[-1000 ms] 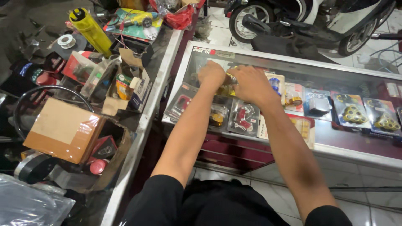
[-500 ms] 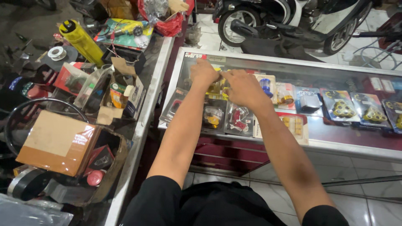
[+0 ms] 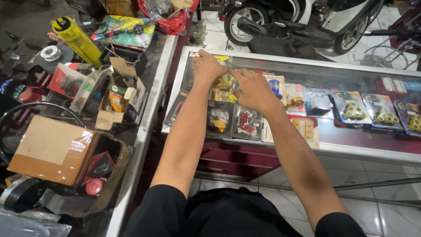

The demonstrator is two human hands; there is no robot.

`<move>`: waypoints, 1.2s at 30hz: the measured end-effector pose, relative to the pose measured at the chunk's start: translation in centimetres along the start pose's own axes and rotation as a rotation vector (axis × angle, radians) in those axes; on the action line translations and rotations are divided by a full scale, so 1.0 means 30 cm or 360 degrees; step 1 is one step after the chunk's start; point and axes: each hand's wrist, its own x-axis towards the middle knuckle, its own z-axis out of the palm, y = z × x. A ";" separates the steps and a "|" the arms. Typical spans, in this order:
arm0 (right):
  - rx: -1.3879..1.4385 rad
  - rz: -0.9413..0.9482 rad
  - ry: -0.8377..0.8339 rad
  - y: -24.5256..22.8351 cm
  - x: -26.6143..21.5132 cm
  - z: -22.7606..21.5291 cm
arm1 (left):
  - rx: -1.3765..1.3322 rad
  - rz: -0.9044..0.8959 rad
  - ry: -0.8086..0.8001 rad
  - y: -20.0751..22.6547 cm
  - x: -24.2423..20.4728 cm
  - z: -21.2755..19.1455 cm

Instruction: The person picks up several packaged motorcycle accessories from a counter, holds them up, and then places them on shelves and display racks inside a service bay.

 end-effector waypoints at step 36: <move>0.2254 0.0658 0.0636 -0.170 -0.051 0.055 | -0.0482 0.0471 0.0194 -0.303 -0.536 -0.334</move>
